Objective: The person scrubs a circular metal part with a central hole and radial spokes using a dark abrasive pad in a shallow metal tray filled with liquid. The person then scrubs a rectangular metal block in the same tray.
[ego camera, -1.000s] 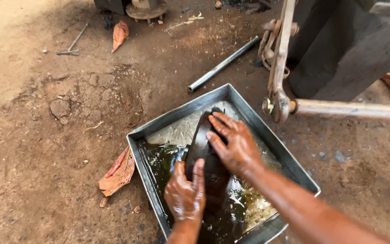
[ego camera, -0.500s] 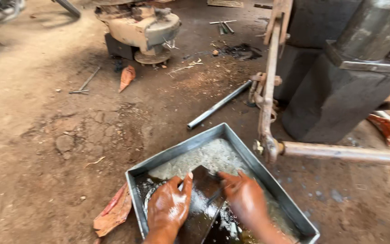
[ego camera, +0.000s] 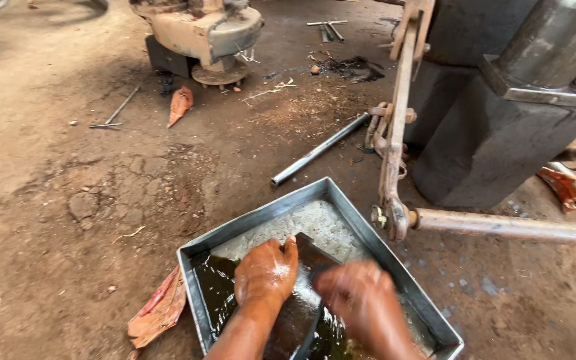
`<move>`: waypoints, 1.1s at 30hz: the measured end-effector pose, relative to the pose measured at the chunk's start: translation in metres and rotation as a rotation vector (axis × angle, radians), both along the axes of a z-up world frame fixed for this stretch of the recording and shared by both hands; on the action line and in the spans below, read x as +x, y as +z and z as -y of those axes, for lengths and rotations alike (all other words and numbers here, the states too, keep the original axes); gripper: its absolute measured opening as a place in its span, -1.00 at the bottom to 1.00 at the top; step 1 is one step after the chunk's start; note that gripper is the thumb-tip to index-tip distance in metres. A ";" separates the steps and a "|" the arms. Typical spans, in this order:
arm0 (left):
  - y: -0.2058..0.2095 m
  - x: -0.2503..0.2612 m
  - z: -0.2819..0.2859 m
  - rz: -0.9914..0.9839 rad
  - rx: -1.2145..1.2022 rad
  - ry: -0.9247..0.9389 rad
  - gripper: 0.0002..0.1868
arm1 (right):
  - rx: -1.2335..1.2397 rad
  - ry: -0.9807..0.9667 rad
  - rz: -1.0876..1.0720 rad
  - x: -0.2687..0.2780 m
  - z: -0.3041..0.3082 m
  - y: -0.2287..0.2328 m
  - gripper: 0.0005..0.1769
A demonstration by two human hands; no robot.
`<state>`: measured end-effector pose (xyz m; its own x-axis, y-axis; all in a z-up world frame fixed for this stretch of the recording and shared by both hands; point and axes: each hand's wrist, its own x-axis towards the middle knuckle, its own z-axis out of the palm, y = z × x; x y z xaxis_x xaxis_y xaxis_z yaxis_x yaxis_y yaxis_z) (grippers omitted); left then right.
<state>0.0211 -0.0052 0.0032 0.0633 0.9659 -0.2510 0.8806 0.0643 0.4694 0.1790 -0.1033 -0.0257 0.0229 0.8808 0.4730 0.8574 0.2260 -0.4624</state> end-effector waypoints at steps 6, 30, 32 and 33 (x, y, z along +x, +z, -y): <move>-0.001 -0.004 -0.002 0.005 -0.003 0.025 -0.38 | -0.623 -0.452 -0.502 0.004 -0.034 -0.013 -0.77; -0.020 -0.028 0.013 0.081 0.075 0.001 -0.44 | -0.313 -0.069 -0.242 -0.036 -0.029 -0.018 -0.84; -0.017 -0.022 0.014 0.090 0.115 -0.019 -0.44 | -0.133 0.111 -0.108 -0.030 -0.022 0.007 -0.85; -0.014 -0.021 0.015 0.094 0.059 -0.002 -0.42 | -0.099 0.164 -0.092 -0.024 -0.023 0.018 -0.86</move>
<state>0.0004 -0.0201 -0.0110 0.0856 0.9786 -0.1869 0.8328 0.0327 0.5526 0.1546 -0.0807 -0.0073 -0.0858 0.9184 0.3862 0.7662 0.3086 -0.5637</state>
